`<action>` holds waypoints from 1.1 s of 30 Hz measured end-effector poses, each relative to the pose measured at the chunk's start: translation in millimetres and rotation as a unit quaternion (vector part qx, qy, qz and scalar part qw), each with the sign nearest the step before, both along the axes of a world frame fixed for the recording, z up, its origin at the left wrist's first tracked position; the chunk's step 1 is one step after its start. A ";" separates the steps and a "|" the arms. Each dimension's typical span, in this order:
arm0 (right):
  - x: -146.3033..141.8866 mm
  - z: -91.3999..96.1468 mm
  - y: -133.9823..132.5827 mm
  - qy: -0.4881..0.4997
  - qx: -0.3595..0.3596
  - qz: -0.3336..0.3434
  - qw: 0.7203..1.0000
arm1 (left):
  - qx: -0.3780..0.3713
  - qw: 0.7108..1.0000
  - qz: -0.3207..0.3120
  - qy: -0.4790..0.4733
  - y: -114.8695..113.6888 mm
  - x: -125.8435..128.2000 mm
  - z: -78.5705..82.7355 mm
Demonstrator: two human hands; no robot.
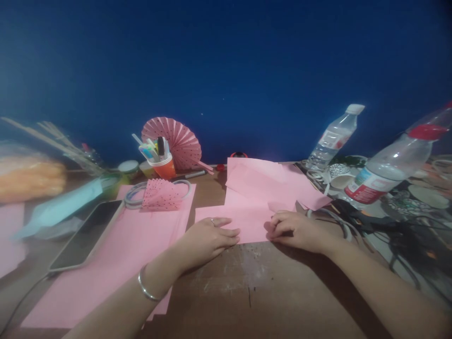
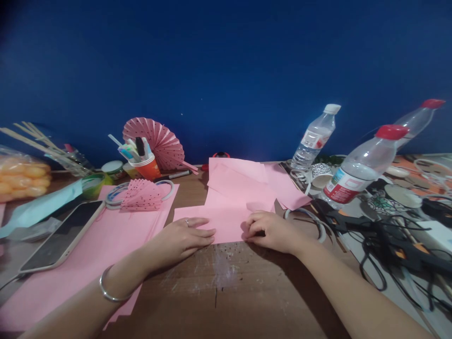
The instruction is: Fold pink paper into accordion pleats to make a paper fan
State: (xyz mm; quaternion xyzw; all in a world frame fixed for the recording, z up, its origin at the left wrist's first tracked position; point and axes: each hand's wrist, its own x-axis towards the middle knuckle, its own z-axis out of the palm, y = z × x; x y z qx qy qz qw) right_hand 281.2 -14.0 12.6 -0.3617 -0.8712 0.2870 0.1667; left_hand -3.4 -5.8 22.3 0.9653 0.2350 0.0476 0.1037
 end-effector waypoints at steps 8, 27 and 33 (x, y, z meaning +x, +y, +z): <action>-9.1 4.1 -6.3 -0.022 0.070 0.008 0.997 | -0.006 1.000 0.005 0.009 2.5 -0.9 -0.9; -73.6 -14.3 12.1 -0.056 0.197 0.022 0.978 | -0.028 1.000 0.010 -0.002 -2.3 0.2 6.4; -67.4 -23.0 14.1 -0.146 0.187 0.035 0.971 | -0.034 0.998 0.033 0.049 12.4 -21.3 -0.6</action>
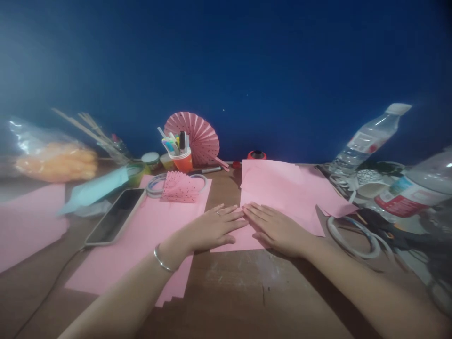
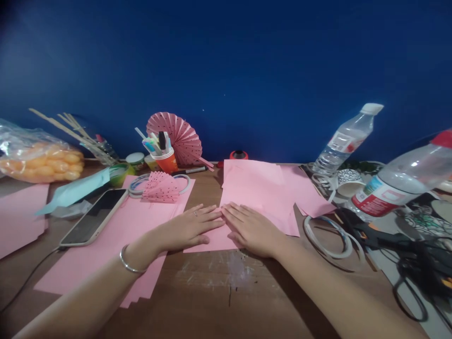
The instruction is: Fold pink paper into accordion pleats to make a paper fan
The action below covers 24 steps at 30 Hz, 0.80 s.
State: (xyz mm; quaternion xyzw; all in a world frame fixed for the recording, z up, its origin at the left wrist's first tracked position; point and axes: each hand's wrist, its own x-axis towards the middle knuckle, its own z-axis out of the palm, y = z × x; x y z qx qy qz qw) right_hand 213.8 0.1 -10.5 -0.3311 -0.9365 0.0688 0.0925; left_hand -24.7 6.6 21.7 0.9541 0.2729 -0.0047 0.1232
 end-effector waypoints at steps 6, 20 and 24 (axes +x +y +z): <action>1.0 1.2 -0.8 0.006 -0.004 -0.001 1.000 | -0.011 1.000 0.016 0.001 5.6 -6.4 -1.1; -2.2 6.5 -1.4 -0.038 -0.012 -0.014 0.999 | 0.004 0.998 0.056 -0.026 12.1 -14.8 -5.0; -1.7 5.8 -1.7 -0.036 -0.011 -0.012 0.999 | 0.034 0.998 0.061 -0.003 8.4 -14.1 -7.5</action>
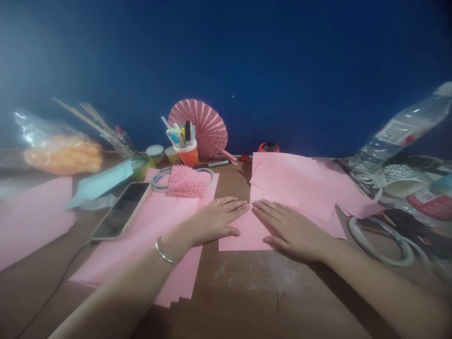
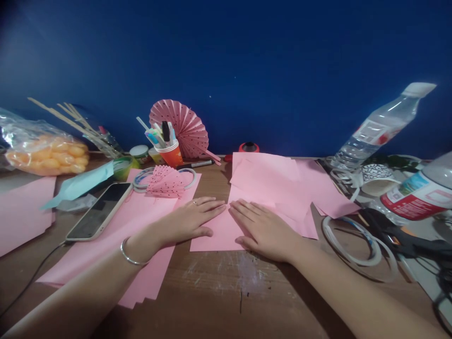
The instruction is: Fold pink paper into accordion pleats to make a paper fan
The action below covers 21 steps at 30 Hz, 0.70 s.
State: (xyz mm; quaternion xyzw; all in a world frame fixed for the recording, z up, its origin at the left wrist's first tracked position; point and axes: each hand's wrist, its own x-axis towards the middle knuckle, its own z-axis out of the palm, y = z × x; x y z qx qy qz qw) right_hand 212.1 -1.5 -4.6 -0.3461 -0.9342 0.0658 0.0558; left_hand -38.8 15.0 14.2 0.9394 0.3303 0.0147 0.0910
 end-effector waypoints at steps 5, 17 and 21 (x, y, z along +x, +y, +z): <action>0.5 -0.7 -0.2 0.007 0.010 0.006 1.000 | 0.077 0.996 -0.011 0.030 -13.2 8.9 3.3; 4.9 1.1 -3.1 -0.006 0.015 -0.027 1.000 | 0.079 0.982 0.160 0.057 -39.2 24.1 1.8; 16.5 -3.5 -6.6 -0.013 0.030 -0.063 0.997 | 0.087 0.960 0.242 0.112 -48.1 28.7 0.0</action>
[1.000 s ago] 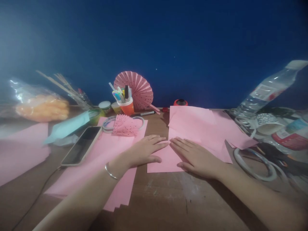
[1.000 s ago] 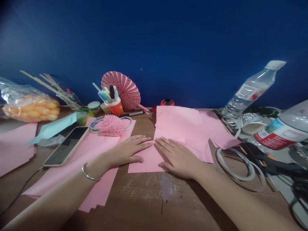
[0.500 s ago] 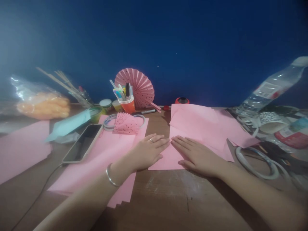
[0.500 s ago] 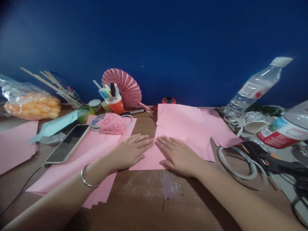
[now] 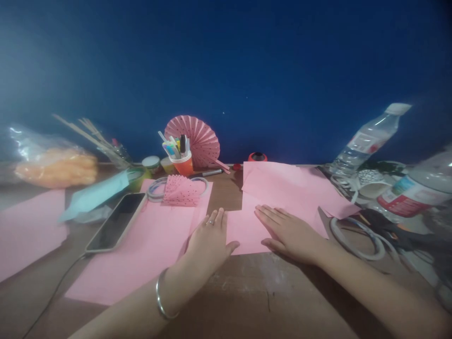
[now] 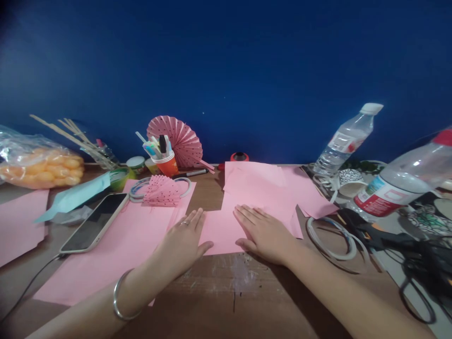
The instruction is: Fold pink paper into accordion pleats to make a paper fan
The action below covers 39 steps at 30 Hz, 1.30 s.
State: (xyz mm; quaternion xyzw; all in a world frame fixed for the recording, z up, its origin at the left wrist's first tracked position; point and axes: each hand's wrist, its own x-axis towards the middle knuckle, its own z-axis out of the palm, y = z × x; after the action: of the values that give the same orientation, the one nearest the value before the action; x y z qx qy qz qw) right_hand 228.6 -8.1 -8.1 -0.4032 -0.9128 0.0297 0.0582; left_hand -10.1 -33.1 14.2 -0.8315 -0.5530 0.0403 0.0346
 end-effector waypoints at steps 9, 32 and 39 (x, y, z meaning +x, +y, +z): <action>13.4 -7.4 -13.7 -0.009 0.056 -0.162 0.985 | 0.033 0.998 0.039 0.027 -2.9 4.4 -0.5; 18.5 27.3 -5.1 0.566 -0.133 -0.162 0.797 | 0.241 0.938 -0.232 -0.085 -11.8 18.1 47.2; -0.4 26.7 -8.2 0.522 -0.175 -0.151 0.821 | 0.140 0.962 -0.174 -0.156 -21.7 9.5 14.0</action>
State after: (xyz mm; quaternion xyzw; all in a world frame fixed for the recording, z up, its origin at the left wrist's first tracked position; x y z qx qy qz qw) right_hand 228.2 -16.3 18.6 -0.4630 -0.6530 0.3860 0.4585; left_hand -0.6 -54.7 28.2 -0.8977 -0.3985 -0.1743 0.0702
